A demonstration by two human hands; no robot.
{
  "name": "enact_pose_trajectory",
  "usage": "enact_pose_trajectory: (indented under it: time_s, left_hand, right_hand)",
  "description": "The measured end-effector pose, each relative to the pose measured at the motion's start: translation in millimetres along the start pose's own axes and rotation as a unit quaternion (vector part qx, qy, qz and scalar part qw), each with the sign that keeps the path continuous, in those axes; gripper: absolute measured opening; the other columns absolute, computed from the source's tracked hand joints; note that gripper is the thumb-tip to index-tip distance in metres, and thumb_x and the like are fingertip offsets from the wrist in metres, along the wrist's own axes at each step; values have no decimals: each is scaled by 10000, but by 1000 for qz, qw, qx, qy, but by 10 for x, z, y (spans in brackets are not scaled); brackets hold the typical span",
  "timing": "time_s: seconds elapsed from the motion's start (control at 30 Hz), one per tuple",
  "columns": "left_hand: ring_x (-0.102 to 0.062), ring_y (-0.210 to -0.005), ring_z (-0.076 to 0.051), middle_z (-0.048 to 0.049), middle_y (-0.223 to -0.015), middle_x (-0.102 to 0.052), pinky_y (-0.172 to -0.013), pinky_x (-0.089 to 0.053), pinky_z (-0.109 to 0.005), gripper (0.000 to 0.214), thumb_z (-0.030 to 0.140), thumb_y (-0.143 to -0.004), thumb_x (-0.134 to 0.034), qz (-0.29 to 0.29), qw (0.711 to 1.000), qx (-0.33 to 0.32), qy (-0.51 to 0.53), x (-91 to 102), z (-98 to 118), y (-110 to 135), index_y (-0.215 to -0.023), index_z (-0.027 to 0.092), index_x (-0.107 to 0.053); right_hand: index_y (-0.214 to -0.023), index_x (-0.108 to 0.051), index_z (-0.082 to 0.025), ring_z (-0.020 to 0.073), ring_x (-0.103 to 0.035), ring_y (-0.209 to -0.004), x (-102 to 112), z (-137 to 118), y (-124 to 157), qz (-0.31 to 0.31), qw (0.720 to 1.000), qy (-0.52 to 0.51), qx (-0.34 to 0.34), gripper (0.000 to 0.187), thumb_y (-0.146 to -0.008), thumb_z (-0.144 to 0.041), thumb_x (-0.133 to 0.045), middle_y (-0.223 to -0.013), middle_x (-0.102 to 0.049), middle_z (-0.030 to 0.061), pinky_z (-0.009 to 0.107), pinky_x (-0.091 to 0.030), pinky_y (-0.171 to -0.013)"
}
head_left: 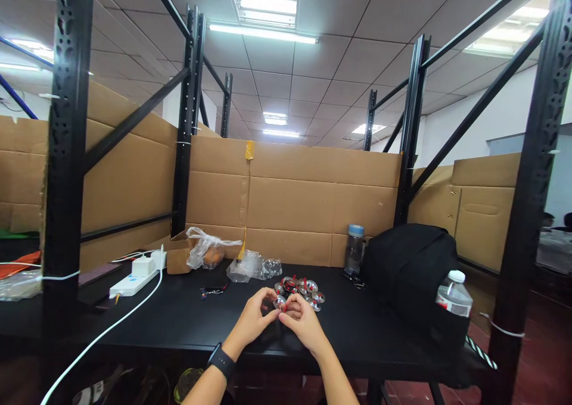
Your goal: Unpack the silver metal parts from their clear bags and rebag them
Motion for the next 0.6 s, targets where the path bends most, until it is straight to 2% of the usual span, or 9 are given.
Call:
enact_pose_trajectory:
  time_s: [0.13,0.23,0.33,0.4,0.5,0.6]
  left_hand:
    - [-642,-793,-157,-25,-840,-718,-731,-467,-234,129,274,-793,-674,-51,999,16,-5,-38,-45,-3,-857,163,-687]
    - [-635,-764,-150,-21,-797,-720,-729,-467,-231,75,211,-737,-662,-53,998,16,-5,-59,-76,-6,-776,151,-686]
    - [-636,-730,-144,-12,-771,-716,-701,-471,-224,107,151,-668,-635,-53,998,30,-6,-77,-101,-14,-768,151,-672]
    - [-637,-705,-142,-6,-744,-709,-679,-471,-222,129,141,-649,-615,-31,998,47,-32,-67,-123,-22,-766,158,-668]
    - [-637,-688,-141,0,-711,-699,-674,-457,-224,130,124,-658,-588,47,989,85,-110,7,-169,-27,-750,174,-664]
    - [-647,-739,-146,-9,-759,-712,-721,-428,-243,147,115,-711,-573,119,961,134,-209,113,-225,-5,-784,188,-677]
  right_hand:
    - [-986,-527,-224,182,-694,-779,-3,27,7,-12,1000,1,-3,477,-718,-474,-831,-944,-712,33,288,-511,-705]
    - [-999,-534,-222,174,-689,-772,-5,31,18,-27,999,16,3,464,-718,-445,-830,-950,-709,32,291,-512,-722]
    - [-1037,-544,-222,176,-680,-780,-5,22,12,-9,999,51,10,453,-715,-390,-814,-952,-706,36,285,-505,-712]
    - [-1025,-563,-213,179,-662,-772,-1,4,-6,33,995,95,24,412,-709,-355,-785,-935,-700,40,267,-486,-660]
    - [-963,-599,-197,182,-632,-745,16,-50,-21,120,973,188,52,312,-695,-305,-718,-905,-694,44,252,-449,-599]
    - [-905,-626,-203,209,-638,-796,88,-116,27,177,934,301,73,209,-715,-287,-651,-883,-699,44,283,-469,-684]
Point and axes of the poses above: each hand's wrist, its own y-axis away from the middle knuckle, its own x-axis out of the back of the hand, z = x × y, the point moved 2 cm from there along -y, towards the middle knuckle
